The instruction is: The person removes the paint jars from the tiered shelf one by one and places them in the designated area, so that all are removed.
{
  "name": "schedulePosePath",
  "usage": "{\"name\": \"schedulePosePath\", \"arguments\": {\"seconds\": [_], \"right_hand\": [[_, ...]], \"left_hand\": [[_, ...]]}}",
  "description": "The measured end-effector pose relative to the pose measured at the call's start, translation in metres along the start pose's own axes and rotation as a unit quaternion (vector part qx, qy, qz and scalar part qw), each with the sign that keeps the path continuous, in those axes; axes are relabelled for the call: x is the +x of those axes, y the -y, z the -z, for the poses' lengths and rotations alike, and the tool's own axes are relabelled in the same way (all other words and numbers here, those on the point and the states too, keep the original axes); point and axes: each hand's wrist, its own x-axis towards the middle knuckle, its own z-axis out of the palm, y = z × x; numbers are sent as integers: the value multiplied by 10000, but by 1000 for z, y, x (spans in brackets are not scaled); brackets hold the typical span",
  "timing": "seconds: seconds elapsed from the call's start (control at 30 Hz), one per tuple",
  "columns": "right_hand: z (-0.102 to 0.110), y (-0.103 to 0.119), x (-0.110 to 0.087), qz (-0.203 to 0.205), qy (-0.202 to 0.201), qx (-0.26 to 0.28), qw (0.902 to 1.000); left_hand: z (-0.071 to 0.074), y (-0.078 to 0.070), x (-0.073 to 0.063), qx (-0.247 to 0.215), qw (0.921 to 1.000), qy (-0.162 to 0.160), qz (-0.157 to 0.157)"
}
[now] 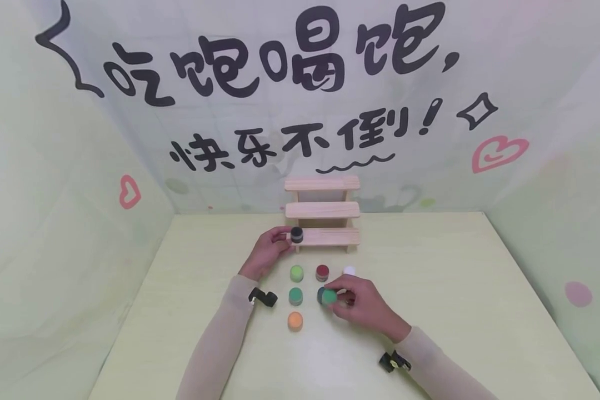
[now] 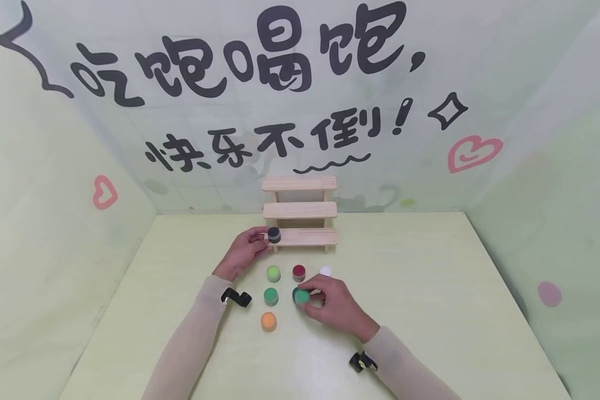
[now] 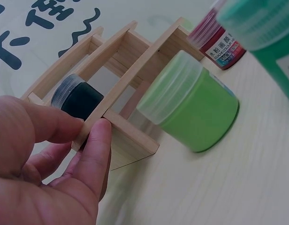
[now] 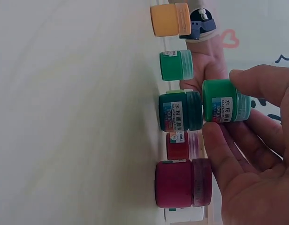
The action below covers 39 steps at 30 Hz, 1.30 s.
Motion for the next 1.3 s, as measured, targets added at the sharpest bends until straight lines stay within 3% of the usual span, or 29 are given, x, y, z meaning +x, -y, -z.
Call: {"name": "schedulePosePath", "arguments": {"seconds": [0.4,0.83,1.3], "right_hand": [[-8,9,-9,350,64,-496,9981],[-20,5,-19,161,378,-478,9980],[-21,9,-19,-333,636,-564,9958]], "left_hand": [[1,1,1,-13,10000,-21,-11],[1,3,1,-46,10000,8,-27],[1,5,3,-85,9999,-50,24]]}}
